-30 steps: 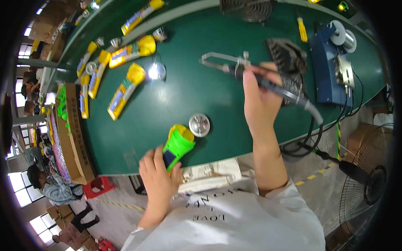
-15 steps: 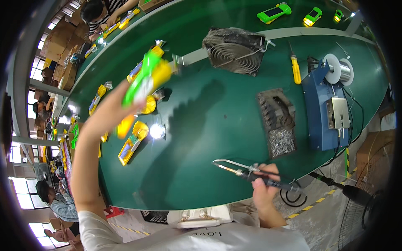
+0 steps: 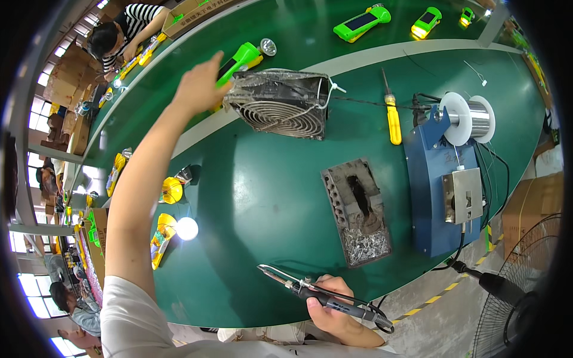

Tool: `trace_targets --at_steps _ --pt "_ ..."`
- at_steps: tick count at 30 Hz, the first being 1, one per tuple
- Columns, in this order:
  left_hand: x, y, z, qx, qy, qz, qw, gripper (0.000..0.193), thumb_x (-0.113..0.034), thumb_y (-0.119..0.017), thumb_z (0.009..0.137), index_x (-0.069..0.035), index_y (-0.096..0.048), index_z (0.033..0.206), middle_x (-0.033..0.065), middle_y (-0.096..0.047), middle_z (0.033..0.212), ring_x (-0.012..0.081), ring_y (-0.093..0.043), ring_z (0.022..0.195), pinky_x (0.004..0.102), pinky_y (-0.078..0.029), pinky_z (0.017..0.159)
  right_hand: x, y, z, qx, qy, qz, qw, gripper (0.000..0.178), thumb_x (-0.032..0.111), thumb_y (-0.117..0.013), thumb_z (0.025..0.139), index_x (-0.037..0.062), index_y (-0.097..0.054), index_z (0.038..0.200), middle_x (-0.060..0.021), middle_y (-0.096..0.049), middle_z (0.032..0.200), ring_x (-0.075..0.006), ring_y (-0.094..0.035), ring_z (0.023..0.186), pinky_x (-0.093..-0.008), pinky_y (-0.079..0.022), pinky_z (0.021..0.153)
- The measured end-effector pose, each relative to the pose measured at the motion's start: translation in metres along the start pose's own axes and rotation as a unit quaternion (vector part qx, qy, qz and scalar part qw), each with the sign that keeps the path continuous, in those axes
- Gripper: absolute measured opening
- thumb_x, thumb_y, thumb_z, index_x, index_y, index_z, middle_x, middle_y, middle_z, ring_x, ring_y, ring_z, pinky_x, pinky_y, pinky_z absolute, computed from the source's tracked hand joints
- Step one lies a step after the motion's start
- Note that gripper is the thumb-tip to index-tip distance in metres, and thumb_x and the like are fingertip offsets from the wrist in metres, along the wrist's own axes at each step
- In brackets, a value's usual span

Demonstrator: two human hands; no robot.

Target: The person solders wires inside flashlight casings using a soldering iron, fits the plastic housing components together by hand, and slides the assembled flashlights along the assembly line table.

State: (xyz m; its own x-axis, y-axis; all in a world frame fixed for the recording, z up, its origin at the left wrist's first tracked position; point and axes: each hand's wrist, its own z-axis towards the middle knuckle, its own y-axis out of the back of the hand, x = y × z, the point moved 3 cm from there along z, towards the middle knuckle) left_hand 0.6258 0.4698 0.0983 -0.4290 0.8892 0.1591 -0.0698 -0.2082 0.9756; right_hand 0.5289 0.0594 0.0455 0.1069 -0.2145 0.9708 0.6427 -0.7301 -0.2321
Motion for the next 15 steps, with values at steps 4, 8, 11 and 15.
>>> trace_targets --at_steps 4,8,11,15 --pt "0.061 0.039 -0.033 -0.188 0.115 -0.154 0.963 0.048 -0.035 -0.048 0.079 -0.004 -0.04 0.115 0.019 -0.053 0.101 0.0318 -0.05 0.095 0.0386 -0.039 0.08 -0.001 0.002 0.004 -0.008 -0.014 0.022 1.0 0.02 0.006 -0.057 0.07 -0.0007 -0.042 0.081 -0.0082 -0.048 0.068 -0.0132 -0.041 0.062 -0.0268 -0.036 0.057" --pt "0.173 -0.01 -0.103 0.04 0.254 -0.212 0.943 0.048 -0.016 -0.05 0.077 0.001 -0.032 0.118 0.0214 -0.044 0.115 0.0296 -0.045 0.105 0.0319 -0.037 0.085 0.003 -0.001 0.003 -0.021 0.008 0.025 0.999 0.018 0.005 -0.056 0.07 -0.0017 -0.044 0.081 -0.009 -0.047 0.07 -0.0126 -0.041 0.063 -0.0248 -0.035 0.056" --pt "0.128 -0.018 -0.123 0.13 0.233 -0.281 0.922 0.065 -0.024 -0.062 0.069 -0.001 -0.031 0.121 0.0184 -0.043 0.116 0.0282 -0.043 0.106 0.0334 -0.033 0.091 0.0 0.0 -0.001 -0.05 -0.012 0.011 0.999 0.016 0.004 -0.055 0.071 -0.002 -0.045 0.082 -0.0083 -0.046 0.072 -0.0116 -0.041 0.064 -0.0236 -0.035 0.056" --pt "0.126 -0.009 -0.138 0.03 0.177 -0.154 0.972 0.05 -0.029 -0.062 0.069 0.0 -0.047 0.107 0.0179 -0.05 0.106 0.0269 -0.048 0.099 0.0313 -0.036 0.085 -0.004 -0.006 -0.003 -0.042 0.009 0.043 0.998 0.014 0.004 -0.053 0.075 -0.0032 -0.045 0.084 -0.0066 -0.043 0.077 -0.0111 -0.043 0.064 -0.0219 -0.037 0.055"
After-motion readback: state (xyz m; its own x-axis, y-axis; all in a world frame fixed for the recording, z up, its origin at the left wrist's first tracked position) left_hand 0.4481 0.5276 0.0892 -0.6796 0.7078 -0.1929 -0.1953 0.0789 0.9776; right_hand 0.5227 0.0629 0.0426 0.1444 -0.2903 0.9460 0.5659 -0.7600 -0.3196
